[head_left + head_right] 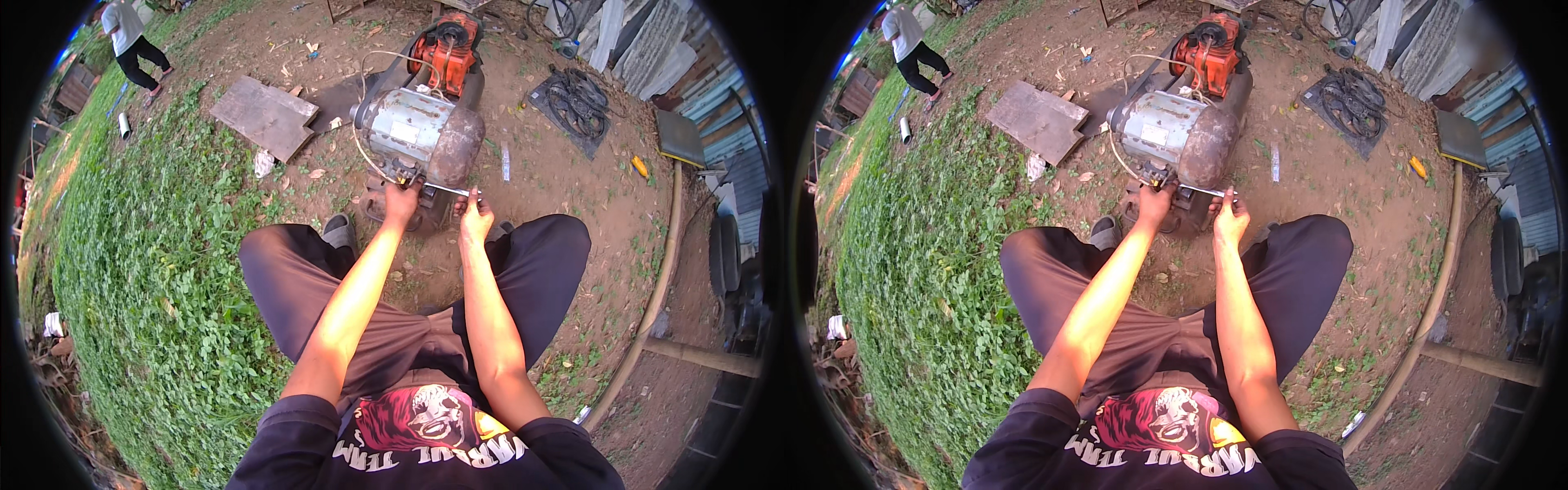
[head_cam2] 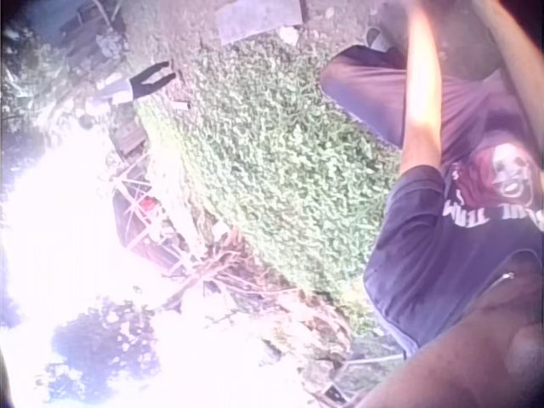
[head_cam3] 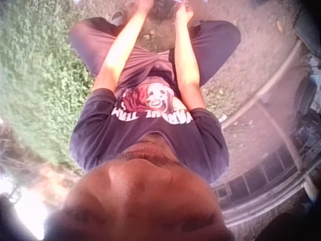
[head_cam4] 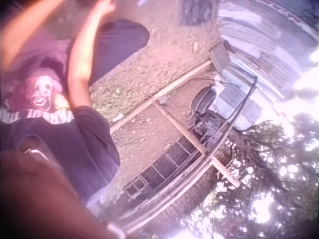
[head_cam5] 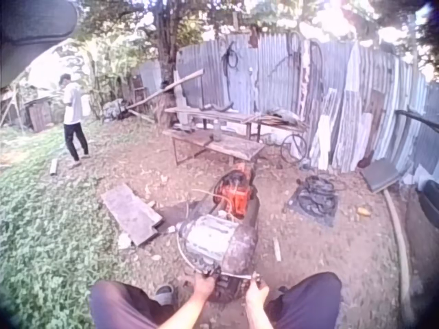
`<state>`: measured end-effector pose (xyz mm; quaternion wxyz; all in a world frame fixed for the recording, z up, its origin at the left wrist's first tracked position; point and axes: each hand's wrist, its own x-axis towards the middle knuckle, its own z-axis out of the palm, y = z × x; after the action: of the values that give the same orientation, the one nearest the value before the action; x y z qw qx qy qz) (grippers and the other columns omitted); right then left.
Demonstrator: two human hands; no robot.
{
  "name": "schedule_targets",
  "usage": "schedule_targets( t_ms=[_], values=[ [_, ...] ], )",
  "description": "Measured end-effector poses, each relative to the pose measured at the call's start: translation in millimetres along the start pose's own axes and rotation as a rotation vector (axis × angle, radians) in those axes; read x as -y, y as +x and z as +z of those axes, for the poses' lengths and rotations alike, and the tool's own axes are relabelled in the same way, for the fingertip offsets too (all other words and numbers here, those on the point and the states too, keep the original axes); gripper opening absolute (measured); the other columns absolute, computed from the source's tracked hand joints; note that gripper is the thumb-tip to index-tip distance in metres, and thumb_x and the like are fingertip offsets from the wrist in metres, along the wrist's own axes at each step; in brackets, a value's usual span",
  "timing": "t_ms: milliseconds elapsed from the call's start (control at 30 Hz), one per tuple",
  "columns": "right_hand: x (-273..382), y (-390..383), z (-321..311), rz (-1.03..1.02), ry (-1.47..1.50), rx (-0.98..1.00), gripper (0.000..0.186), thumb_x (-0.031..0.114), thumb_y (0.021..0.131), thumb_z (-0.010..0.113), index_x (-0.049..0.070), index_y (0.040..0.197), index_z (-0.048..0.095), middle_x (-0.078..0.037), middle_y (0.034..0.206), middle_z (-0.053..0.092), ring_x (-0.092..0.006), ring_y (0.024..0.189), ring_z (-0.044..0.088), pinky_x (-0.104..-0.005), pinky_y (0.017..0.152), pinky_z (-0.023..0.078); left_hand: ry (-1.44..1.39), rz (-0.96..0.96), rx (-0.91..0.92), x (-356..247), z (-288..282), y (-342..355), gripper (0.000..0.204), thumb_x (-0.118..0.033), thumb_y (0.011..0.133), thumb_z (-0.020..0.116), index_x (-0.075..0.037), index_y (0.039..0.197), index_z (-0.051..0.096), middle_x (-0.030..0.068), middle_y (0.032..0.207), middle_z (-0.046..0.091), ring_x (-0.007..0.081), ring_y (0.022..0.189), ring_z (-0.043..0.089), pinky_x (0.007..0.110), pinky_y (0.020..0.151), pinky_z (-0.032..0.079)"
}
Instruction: The person uses two wrenches to loosen and tighten bolts on a small motor while sitting on the ground.
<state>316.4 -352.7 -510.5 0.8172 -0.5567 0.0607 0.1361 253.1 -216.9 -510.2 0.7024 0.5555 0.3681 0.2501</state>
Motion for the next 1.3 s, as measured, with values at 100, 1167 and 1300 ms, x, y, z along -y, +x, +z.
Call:
schedule_targets(
  t_ms=[100,1167,1300],
  values=[
    [-3.1,-4.8,1.1,-0.029,0.012,-0.026,0.027,0.029,0.093,0.059,0.002,0.09,0.06,-0.005,0.071,0.063,-0.0101,0.056,0.056,-0.0245,0.051,0.046,0.008,0.001,0.005,-1.0,0.0,1.5,0.012,-0.009,0.082,0.068,0.003,0.082,0.064,0.0024,0.069,0.062,0.0085,0.054,0.052,0.028,0.048,0.04],
    [20.3,-50.3,3.4,0.21,-0.108,0.355,0.016,0.014,0.095,0.052,-0.001,0.101,0.051,-0.012,0.082,0.065,-0.0162,0.066,0.064,-0.0283,0.057,0.052,-0.269,-0.095,0.02,12.5,-29.8,5.8,0.012,-0.009,0.084,0.065,0.001,0.079,0.064,0.0037,0.065,0.061,0.0113,0.053,0.055,0.025,0.05,0.044],
    [25.1,-71.2,8.7,0.407,-0.359,0.64,0.026,0.009,0.09,0.06,-0.005,0.106,0.046,-0.019,0.094,0.066,-0.0229,0.08,0.068,-0.0301,0.066,0.056,-0.108,-0.074,0.12,5.8,-34.9,13.8,0.004,-0.004,0.082,0.066,0.0,0.084,0.065,0.0036,0.073,0.063,0.0109,0.061,0.057,0.024,0.053,0.045]
  ],
)
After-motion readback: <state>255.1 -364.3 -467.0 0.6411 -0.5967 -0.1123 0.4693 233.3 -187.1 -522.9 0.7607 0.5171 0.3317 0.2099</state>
